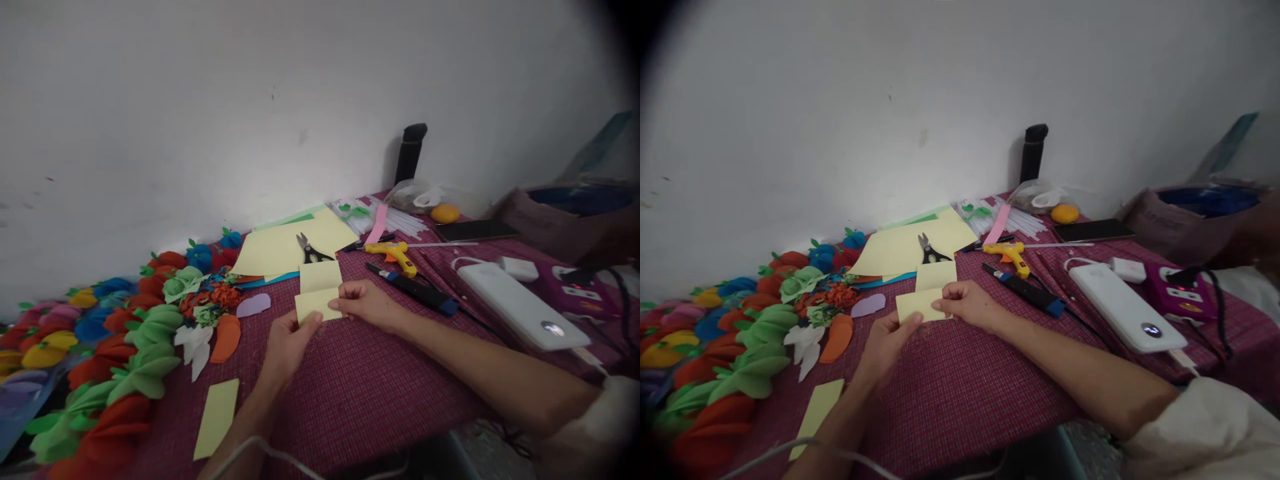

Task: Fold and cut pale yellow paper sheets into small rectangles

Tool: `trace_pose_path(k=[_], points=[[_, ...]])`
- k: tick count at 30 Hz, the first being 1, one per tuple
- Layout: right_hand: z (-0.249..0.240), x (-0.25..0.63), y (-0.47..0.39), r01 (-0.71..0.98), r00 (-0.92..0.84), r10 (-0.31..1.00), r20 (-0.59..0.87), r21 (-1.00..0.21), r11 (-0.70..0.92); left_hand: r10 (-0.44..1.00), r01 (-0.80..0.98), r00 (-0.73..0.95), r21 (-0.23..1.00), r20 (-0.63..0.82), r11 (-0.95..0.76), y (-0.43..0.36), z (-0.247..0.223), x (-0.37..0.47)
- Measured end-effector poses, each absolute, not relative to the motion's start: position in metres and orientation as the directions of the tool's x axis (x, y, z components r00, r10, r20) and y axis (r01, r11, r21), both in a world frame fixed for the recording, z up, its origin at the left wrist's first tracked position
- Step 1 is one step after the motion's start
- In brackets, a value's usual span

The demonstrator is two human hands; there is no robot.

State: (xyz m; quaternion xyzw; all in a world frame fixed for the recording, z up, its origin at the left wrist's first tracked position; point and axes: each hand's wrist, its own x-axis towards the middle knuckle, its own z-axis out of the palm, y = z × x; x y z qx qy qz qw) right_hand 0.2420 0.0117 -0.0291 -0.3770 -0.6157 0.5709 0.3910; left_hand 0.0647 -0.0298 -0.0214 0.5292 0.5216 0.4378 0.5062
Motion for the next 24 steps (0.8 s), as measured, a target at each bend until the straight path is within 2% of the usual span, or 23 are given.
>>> trace_pose_path(k=[3, 8, 16, 24], points=[[-0.028, 0.241, 0.009, 0.024, -0.427, 0.903, 0.037, -0.998, 0.052, 0.996, 0.182, 0.05, 0.981, -0.076, 0.066, -0.031, -0.024, 0.065], [-0.031, 0.242, 0.009, 0.099, -0.562, 0.82, -0.108, -0.993, -0.063, 0.994, 0.245, 0.059, 0.966, -0.096, 0.079, -0.03, -0.027, 0.065], [-0.034, 0.243, 0.009, 0.092, -0.59, 0.799, -0.112, -0.993, -0.071, 0.989, 0.27, 0.119, 0.961, -0.09, 0.055, -0.029, -0.03, 0.062], [-0.027, 0.241, 0.002, 0.133, -0.677, 0.724, -0.131, -0.99, -0.055, 0.977, 0.112, 0.189, 0.99, -0.101, 0.081, -0.034, -0.029, 0.072]])
